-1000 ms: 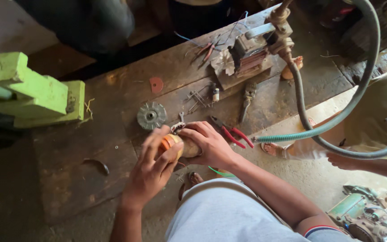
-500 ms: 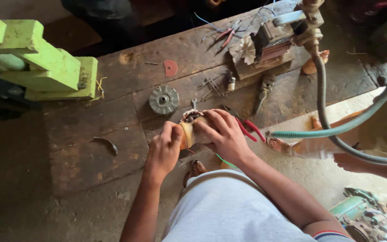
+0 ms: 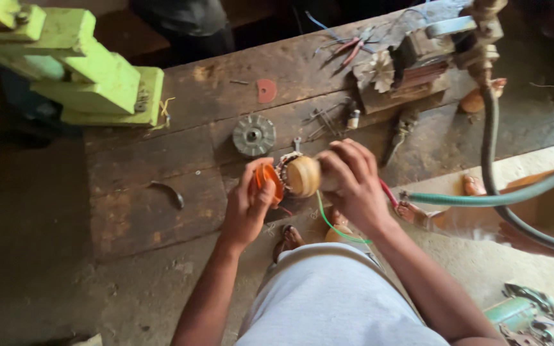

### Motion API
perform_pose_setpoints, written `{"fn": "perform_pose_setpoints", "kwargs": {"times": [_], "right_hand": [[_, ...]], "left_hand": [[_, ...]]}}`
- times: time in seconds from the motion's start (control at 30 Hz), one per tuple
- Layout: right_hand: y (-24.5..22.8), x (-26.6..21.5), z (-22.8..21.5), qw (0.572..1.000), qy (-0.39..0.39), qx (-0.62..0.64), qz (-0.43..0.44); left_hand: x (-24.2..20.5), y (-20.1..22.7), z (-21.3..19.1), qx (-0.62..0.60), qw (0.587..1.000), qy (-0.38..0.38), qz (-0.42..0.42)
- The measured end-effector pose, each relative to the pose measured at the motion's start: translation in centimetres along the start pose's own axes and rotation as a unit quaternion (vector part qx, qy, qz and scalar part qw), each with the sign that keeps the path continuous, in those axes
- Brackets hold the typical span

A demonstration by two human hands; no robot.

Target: The person assembles a motor component by hand, inserting a rotor into a stator, applying adhesive from a small container, and fitting a metal cover. They use pliers to adjust wires and repeatedly check the fit of the parts on a cluttered wooden workbench.

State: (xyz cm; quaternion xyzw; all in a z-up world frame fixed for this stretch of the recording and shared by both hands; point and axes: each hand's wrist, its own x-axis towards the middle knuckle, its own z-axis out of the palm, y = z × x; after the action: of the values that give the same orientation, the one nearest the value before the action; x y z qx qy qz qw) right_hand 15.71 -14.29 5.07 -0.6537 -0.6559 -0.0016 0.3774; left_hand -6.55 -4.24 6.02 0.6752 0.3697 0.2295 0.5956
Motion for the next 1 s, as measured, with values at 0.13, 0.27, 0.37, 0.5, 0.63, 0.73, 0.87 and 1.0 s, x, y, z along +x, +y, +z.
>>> {"fn": "perform_pose_setpoints", "kwargs": {"times": [0.13,0.27,0.37,0.5,0.63,0.73,0.87,1.0], "right_hand": [[0.7,0.7,-1.4,0.998,0.03,0.044,-0.015],[0.4,1.4,-3.2,0.996,0.004,-0.087,-0.035],[-0.1,2.0,-3.6,0.979,-0.006,-0.176,-0.107],[-0.6,2.5,-3.1,0.943,-0.02,-0.254,-0.213],[-1.2,2.3,-3.0,0.956,-0.043,-0.237,-0.17],[-1.2,2.1,-3.0,0.974,-0.057,-0.194,-0.107],[-0.8,2.0,-2.7,0.989,-0.037,-0.112,-0.091],[-0.2,1.3,-2.9,0.983,-0.003,-0.145,-0.113]], "left_hand": [[0.4,-2.0,0.5,-0.259,0.96,-0.084,0.073],[0.2,-3.6,2.0,-0.428,0.891,-0.15,0.012],[0.4,-4.5,2.8,-0.482,0.864,-0.145,-0.004],[0.5,-4.8,3.3,-0.513,0.844,-0.155,0.009],[0.1,-4.6,3.1,-0.51,0.846,-0.156,0.009],[-0.1,-4.7,3.4,-0.531,0.832,-0.161,0.009],[-0.2,-5.0,3.3,-0.539,0.827,-0.158,0.006],[0.0,-5.3,3.5,-0.543,0.826,-0.151,0.0]]}}
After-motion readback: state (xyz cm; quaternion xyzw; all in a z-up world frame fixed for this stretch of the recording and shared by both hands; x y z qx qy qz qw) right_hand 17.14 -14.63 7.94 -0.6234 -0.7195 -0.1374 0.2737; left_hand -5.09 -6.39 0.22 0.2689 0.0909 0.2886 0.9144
